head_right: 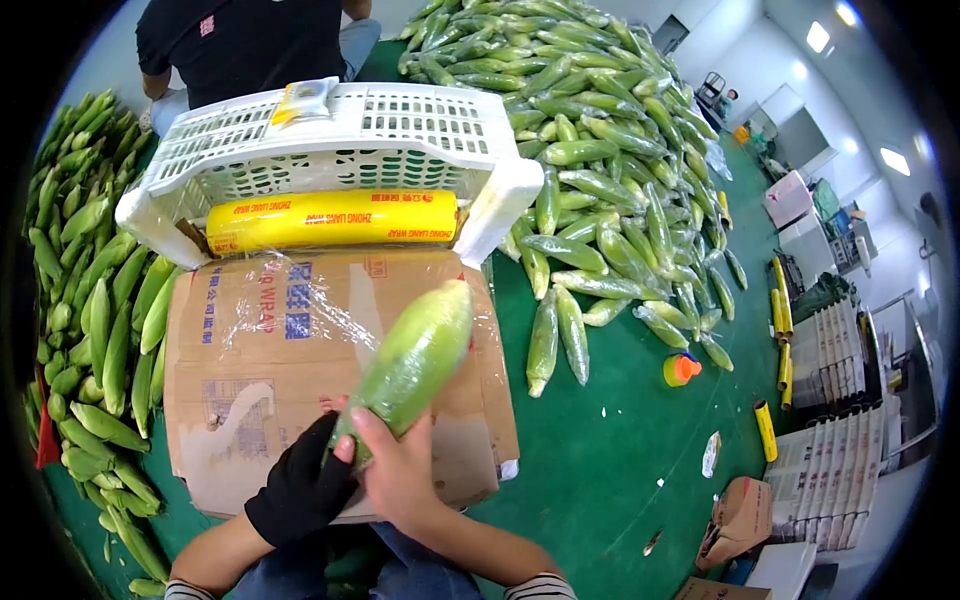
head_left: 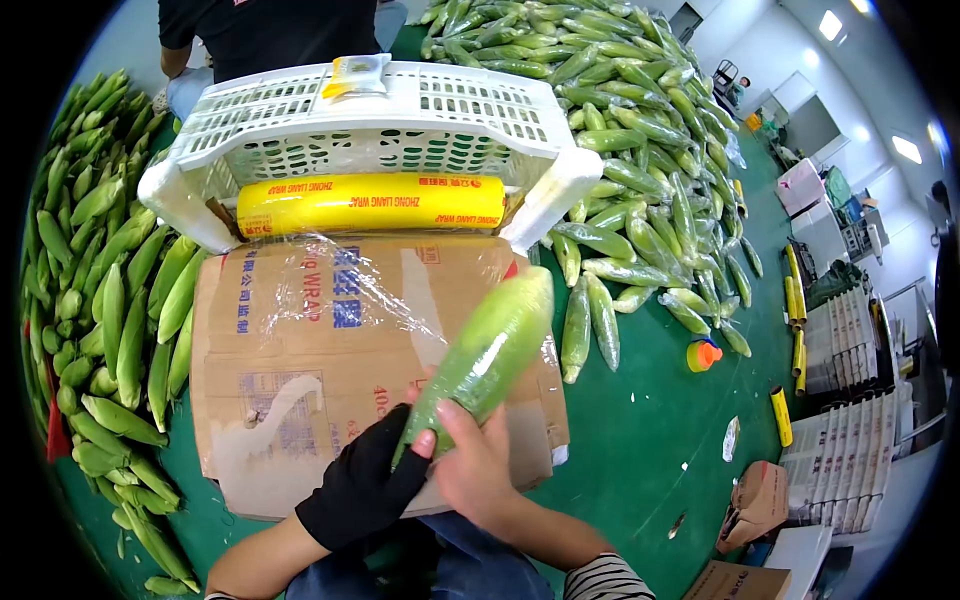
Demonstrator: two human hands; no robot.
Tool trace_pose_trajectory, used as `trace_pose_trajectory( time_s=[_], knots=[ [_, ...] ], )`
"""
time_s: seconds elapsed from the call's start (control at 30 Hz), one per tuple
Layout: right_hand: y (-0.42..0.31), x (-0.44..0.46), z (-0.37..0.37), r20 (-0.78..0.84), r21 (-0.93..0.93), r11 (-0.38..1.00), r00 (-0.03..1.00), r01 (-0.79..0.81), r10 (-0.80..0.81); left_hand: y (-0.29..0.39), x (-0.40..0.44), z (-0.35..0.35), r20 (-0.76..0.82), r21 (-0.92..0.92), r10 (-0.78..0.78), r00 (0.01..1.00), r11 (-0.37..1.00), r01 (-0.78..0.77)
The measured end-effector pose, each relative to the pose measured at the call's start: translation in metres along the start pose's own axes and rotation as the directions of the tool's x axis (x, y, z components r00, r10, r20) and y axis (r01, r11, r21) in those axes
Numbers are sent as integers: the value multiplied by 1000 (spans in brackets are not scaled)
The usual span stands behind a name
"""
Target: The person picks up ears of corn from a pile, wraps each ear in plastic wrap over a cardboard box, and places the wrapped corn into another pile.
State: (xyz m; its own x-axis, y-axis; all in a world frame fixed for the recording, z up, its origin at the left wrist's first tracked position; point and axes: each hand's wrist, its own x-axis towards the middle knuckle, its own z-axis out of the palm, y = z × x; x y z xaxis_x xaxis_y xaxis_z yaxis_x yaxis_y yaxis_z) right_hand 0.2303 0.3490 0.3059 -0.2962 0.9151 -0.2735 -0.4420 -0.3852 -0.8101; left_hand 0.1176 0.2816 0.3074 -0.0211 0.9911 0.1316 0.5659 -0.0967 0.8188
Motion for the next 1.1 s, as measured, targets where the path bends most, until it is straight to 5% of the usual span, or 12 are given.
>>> trace_pose_trajectory(
  time_s=[0.13, 0.2, 0.23, 0.33, 0.47, 0.6, 0.67, 0.77, 0.9, 0.93, 1.03, 1.1],
  knots=[
    [-40, 11, -53, -94, 238, 954, 973, -184, 211, -12, 7, 9, 30, 73, 301, 953, 950, -302],
    [-58, 60, -99, -54, 243, 969, 997, -47, 62, -12, -1, -5, 75, 243, 413, 908, 875, -418],
    [-81, 88, -83, -360, 408, 911, 928, 66, 94, -19, -11, -7, 61, 280, 370, 927, 885, -371],
    [-119, 240, -198, -257, 268, 934, 952, 237, -168, -32, -22, -12, -11, 320, 331, 944, 895, -310],
    [-134, 253, -175, -200, 50, 894, 881, 445, -428, -36, -33, -28, -29, 467, 206, 978, 868, -170],
    [-89, 157, -128, 73, -341, 923, 984, 178, -163, -71, -43, -56, -179, 650, 86, 980, 758, 52],
    [-56, 116, -124, 460, -802, 366, 879, 472, -124, -85, -35, -74, -272, 634, 12, 962, 755, 170],
    [-42, 97, -80, 709, -705, -212, 682, 677, -178, -113, -4, -94, -342, 626, 102, 934, 766, 146],
    [-33, 138, -68, 741, -666, -98, 640, 740, -203, -176, 40, -112, -297, 510, 243, 923, 858, -62],
    [-38, 130, -63, 616, -788, -123, 776, 603, -139, -193, 36, -117, -307, 375, 259, 916, 917, -134],
    [-42, 98, -94, 406, -735, 513, 893, 444, -192, -131, -16, -142, -365, 406, 236, 900, 911, -74],
    [-58, 67, -148, 401, -756, 587, 914, 290, 64, -102, -69, -146, -191, 539, 231, 954, 837, -95]
  ],
)
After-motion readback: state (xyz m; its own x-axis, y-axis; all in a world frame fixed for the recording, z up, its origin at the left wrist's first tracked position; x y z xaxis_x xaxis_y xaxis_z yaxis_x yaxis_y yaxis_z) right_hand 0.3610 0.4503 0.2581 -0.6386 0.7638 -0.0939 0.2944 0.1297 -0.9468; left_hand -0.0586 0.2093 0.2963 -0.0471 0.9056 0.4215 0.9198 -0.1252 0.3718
